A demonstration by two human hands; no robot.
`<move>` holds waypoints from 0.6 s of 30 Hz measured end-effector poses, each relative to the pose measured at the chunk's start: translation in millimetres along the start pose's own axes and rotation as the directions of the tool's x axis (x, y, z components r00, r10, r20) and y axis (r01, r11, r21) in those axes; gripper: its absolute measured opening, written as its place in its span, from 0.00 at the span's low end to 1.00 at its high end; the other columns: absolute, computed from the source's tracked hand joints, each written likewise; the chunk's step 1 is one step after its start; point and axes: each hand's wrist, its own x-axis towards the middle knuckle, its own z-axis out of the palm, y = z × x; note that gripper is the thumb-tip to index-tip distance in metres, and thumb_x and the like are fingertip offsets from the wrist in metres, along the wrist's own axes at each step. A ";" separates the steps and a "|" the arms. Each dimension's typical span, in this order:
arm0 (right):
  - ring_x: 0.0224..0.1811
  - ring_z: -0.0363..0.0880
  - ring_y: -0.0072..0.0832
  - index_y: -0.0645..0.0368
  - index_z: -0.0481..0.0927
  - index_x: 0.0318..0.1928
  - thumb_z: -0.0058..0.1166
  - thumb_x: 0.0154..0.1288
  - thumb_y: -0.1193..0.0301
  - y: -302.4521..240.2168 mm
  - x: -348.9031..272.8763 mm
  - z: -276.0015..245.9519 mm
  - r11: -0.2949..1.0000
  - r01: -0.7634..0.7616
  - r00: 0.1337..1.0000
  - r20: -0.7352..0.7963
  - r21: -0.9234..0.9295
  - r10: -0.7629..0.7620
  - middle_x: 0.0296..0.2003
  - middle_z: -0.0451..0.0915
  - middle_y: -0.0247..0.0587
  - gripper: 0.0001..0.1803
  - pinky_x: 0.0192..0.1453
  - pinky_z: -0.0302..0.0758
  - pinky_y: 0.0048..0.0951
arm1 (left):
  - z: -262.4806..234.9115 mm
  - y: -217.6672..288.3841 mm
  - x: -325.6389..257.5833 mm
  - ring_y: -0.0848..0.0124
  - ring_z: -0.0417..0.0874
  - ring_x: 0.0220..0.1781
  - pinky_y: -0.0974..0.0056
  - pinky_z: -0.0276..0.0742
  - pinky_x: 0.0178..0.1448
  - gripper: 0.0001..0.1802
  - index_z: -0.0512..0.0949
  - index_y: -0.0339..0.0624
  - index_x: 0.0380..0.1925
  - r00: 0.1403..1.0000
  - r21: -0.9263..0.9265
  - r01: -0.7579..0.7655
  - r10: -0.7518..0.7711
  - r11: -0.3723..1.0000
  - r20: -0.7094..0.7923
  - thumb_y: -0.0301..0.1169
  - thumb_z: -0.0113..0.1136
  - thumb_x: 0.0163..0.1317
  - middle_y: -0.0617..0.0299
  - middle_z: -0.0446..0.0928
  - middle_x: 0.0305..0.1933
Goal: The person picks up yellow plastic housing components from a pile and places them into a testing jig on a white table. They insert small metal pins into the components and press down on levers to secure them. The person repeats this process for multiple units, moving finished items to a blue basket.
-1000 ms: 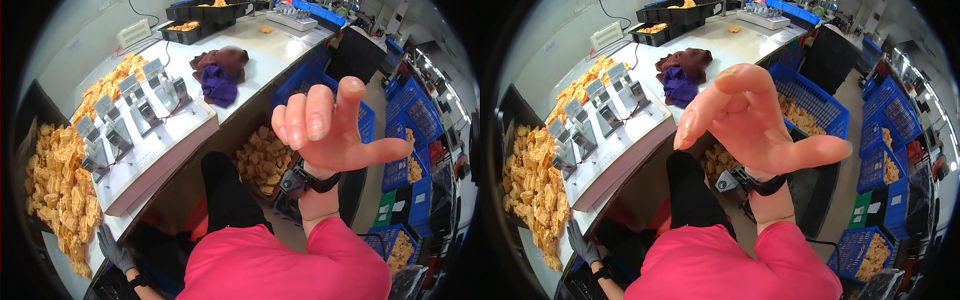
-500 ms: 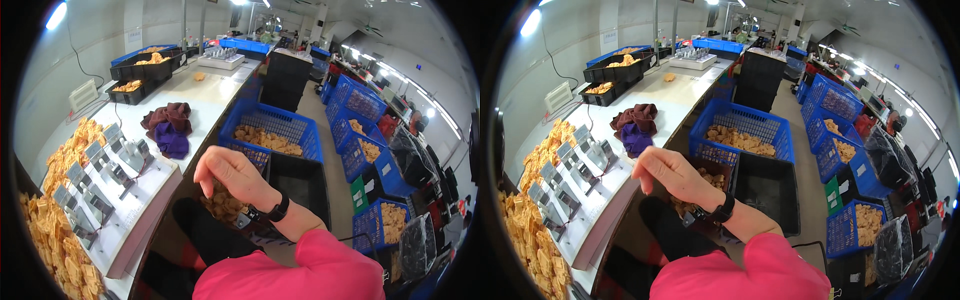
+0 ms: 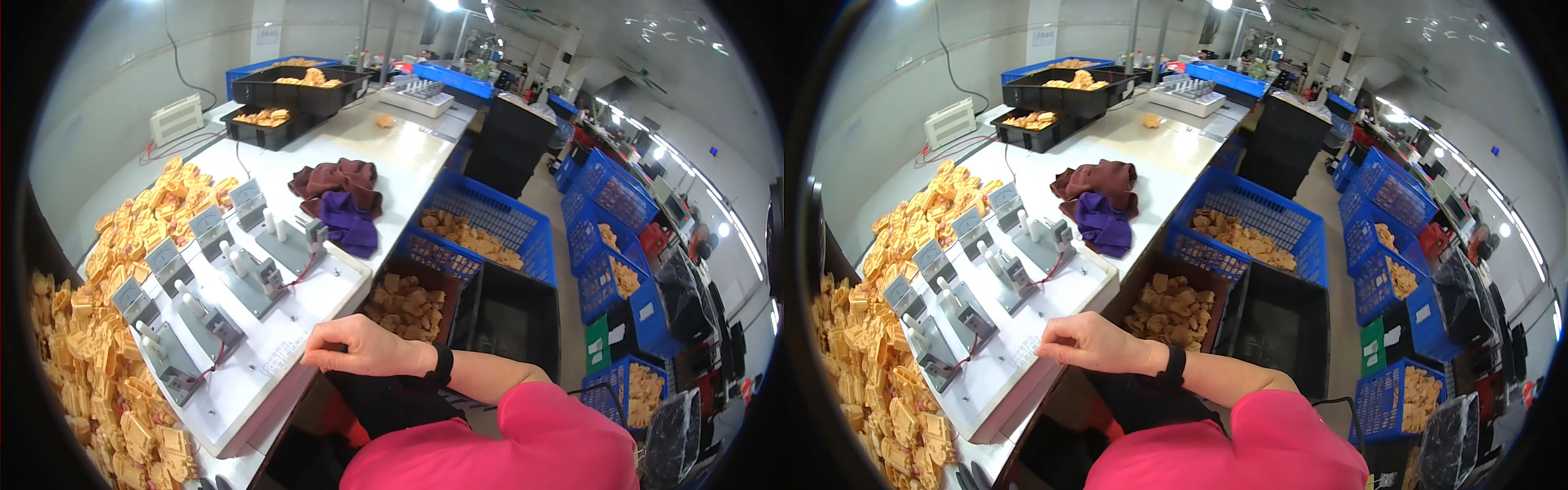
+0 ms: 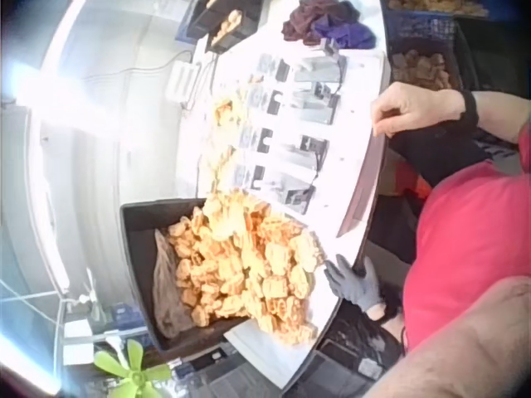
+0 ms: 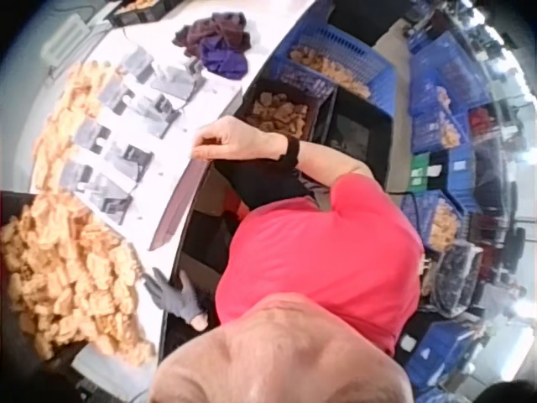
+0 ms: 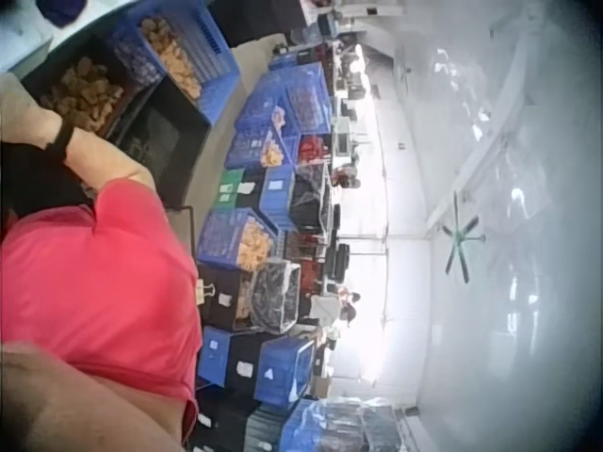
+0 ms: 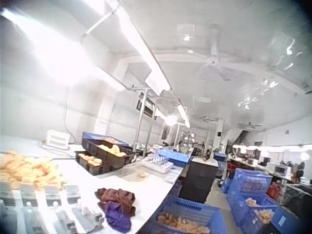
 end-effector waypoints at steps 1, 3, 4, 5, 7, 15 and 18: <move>0.31 0.77 0.17 0.63 0.81 0.39 0.57 0.73 0.67 8.2 5.5 -1.2 0.999 0.012 1.000 0.008 -0.032 -0.012 0.28 0.80 0.33 0.11 0.37 0.75 0.23 | -2.6 -1.1 2.0 0.48 0.64 0.74 0.44 0.62 0.73 0.39 0.70 0.44 0.68 1.000 -0.036 -0.022 0.023 0.999 0.011 0.45 0.70 0.58 0.46 0.66 0.73; 0.34 0.80 0.19 0.62 0.82 0.41 0.57 0.73 0.70 17.6 17.1 -7.0 0.998 0.005 0.999 0.047 -0.065 -0.002 0.34 0.83 0.35 0.07 0.38 0.76 0.24 | 0.6 -10.3 -1.1 0.49 0.69 0.71 0.48 0.66 0.71 0.33 0.73 0.40 0.65 0.997 -0.188 0.067 -0.070 0.980 -0.011 0.44 0.67 0.63 0.46 0.70 0.69; 0.34 0.80 0.19 0.62 0.82 0.41 0.57 0.73 0.70 22.9 20.7 -11.6 0.997 0.014 1.000 0.027 -0.074 -0.012 0.34 0.83 0.35 0.07 0.37 0.76 0.24 | 5.3 -12.4 0.7 0.50 0.71 0.69 0.49 0.69 0.70 0.31 0.74 0.37 0.64 0.994 -0.269 0.097 -0.105 0.958 -0.016 0.44 0.65 0.66 0.46 0.71 0.67; 0.34 0.80 0.19 0.62 0.82 0.41 0.57 0.73 0.70 28.8 23.8 -15.9 0.996 0.023 1.000 0.006 -0.083 -0.022 0.34 0.83 0.35 0.07 0.37 0.76 0.24 | 16.3 -6.5 4.3 0.57 0.80 0.59 0.57 0.77 0.61 0.24 0.75 0.34 0.61 0.969 -0.489 0.137 -0.219 0.862 -0.114 0.40 0.57 0.73 0.48 0.77 0.59; 0.32 0.79 0.19 0.62 0.82 0.39 0.56 0.73 0.71 40.8 27.4 -22.7 0.999 0.004 1.000 -0.027 -0.047 -0.005 0.33 0.82 0.35 0.08 0.35 0.75 0.24 | 14.2 11.4 15.5 0.60 0.82 0.53 0.60 0.79 0.55 0.22 0.76 0.34 0.59 0.862 -0.629 0.396 -0.508 0.669 0.003 0.39 0.55 0.75 0.49 0.80 0.53; 0.26 0.71 0.35 0.56 0.80 0.31 0.60 0.70 0.65 61.2 37.8 -56.7 0.913 0.345 0.929 -0.060 -0.219 -0.365 0.25 0.75 0.33 0.10 0.34 0.66 0.34 | 41.4 47.5 48.5 0.57 0.85 0.45 0.60 0.81 0.49 0.15 0.82 0.31 0.46 0.738 -0.423 0.382 -0.547 0.822 -0.395 0.35 0.55 0.75 0.47 0.84 0.45; 0.28 0.73 0.38 0.56 0.79 0.29 0.63 0.66 0.68 59.0 40.4 -66.9 0.908 0.338 0.929 -0.065 -0.249 -0.364 0.25 0.76 0.35 0.10 0.37 0.68 0.36 | 62.6 27.0 40.6 0.55 0.85 0.43 0.58 0.81 0.49 0.13 0.83 0.31 0.44 0.732 -0.271 0.368 -0.457 0.889 -0.506 0.33 0.59 0.73 0.46 0.85 0.43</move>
